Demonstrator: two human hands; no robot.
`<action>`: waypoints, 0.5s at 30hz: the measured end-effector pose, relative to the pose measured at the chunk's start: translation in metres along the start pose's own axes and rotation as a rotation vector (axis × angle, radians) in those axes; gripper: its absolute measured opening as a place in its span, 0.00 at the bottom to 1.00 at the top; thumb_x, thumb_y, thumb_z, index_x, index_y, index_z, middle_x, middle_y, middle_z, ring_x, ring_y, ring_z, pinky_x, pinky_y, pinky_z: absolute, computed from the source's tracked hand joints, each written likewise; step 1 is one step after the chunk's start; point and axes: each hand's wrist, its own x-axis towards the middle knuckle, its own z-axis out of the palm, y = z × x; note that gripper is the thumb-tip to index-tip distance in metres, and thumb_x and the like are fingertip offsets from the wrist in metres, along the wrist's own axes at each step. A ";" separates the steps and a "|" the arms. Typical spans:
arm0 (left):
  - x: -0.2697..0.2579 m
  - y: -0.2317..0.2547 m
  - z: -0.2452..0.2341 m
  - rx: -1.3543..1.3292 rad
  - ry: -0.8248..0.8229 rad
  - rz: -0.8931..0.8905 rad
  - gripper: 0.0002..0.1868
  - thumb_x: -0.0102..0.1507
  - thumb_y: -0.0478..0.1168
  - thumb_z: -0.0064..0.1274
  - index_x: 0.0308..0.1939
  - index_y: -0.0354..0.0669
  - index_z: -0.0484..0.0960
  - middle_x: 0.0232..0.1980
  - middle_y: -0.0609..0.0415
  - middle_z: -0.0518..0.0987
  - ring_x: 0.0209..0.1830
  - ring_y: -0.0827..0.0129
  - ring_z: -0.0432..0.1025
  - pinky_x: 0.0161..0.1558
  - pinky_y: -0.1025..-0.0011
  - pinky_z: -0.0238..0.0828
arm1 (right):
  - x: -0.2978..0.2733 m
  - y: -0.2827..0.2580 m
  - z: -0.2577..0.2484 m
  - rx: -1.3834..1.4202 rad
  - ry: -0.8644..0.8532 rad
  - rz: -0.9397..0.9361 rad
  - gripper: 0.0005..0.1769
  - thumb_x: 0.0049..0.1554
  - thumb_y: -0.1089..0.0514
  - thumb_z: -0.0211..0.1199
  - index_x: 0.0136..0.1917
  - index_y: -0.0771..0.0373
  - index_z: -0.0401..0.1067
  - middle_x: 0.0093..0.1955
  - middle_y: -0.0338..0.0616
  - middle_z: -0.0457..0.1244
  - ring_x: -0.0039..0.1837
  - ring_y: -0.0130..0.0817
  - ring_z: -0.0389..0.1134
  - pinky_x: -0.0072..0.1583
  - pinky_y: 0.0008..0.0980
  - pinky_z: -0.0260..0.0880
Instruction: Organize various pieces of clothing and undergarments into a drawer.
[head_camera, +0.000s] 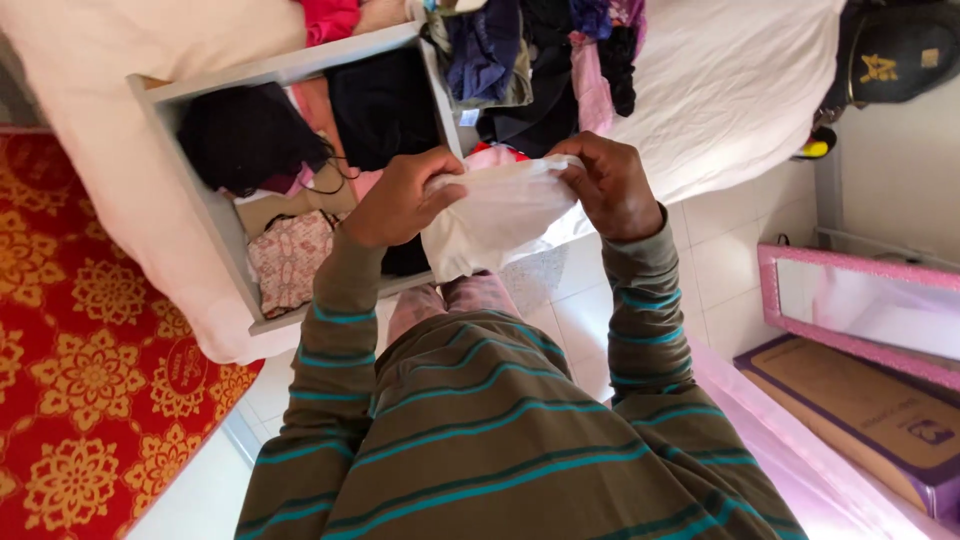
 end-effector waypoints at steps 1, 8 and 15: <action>-0.011 0.001 -0.005 0.037 0.070 0.014 0.12 0.67 0.40 0.59 0.47 0.33 0.78 0.37 0.47 0.77 0.35 0.63 0.71 0.38 0.66 0.68 | 0.001 -0.002 0.004 -0.009 0.001 -0.022 0.05 0.66 0.65 0.60 0.54 0.70 0.72 0.43 0.40 0.65 0.45 0.23 0.62 0.48 0.24 0.65; -0.054 0.013 -0.017 -0.028 0.235 0.032 0.10 0.70 0.37 0.55 0.50 0.33 0.77 0.44 0.48 0.77 0.41 0.65 0.75 0.47 0.68 0.76 | -0.006 0.001 0.028 0.126 0.051 -0.014 0.04 0.68 0.66 0.58 0.54 0.69 0.71 0.46 0.37 0.65 0.47 0.22 0.65 0.51 0.23 0.67; -0.073 -0.008 -0.019 -0.158 0.134 -0.041 0.13 0.69 0.38 0.59 0.51 0.33 0.77 0.44 0.52 0.78 0.43 0.70 0.72 0.49 0.70 0.73 | 0.000 -0.005 0.038 0.269 0.196 -0.038 0.09 0.73 0.58 0.55 0.55 0.67 0.68 0.44 0.32 0.60 0.46 0.19 0.58 0.50 0.21 0.61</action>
